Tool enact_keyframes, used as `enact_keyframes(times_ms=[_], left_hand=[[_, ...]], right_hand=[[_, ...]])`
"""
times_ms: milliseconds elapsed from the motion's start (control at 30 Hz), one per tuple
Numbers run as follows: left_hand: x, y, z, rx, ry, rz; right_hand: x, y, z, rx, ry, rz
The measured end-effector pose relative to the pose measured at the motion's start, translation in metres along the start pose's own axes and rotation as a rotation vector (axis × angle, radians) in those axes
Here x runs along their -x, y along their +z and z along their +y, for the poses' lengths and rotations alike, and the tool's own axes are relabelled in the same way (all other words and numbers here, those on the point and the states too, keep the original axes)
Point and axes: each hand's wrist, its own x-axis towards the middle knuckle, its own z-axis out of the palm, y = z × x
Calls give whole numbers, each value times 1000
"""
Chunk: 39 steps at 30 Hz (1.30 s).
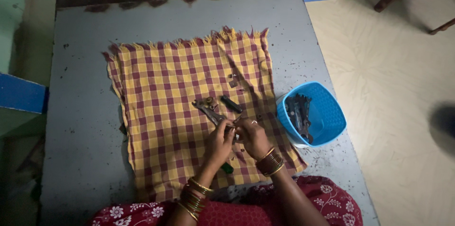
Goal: The person picks up and joins small mechanical components by hand, placing the assembled unit into a blue basket.
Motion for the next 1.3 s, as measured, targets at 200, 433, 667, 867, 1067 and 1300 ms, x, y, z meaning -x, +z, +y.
enact_keyframes(times_ms=[200, 433, 667, 867, 1067, 1300], left_hand=[[0, 2, -11, -179, 101, -100], [8, 1, -8, -82, 161, 39], [5, 15, -46, 846, -275, -102], [6, 9, -19, 737, -309, -117], [14, 16, -7, 686, -300, -223], [18, 33, -15, 641, -307, -270]], right_hand=[[10, 0, 13, -164, 185, -138], [9, -3, -4, -115, 115, -14], [-7, -35, -38, 1, -128, -23], [-11, -67, -45, -49, -58, -57], [1, -143, 1, 295, 273, 93], [23, -197, 71, 64, 659, 376]])
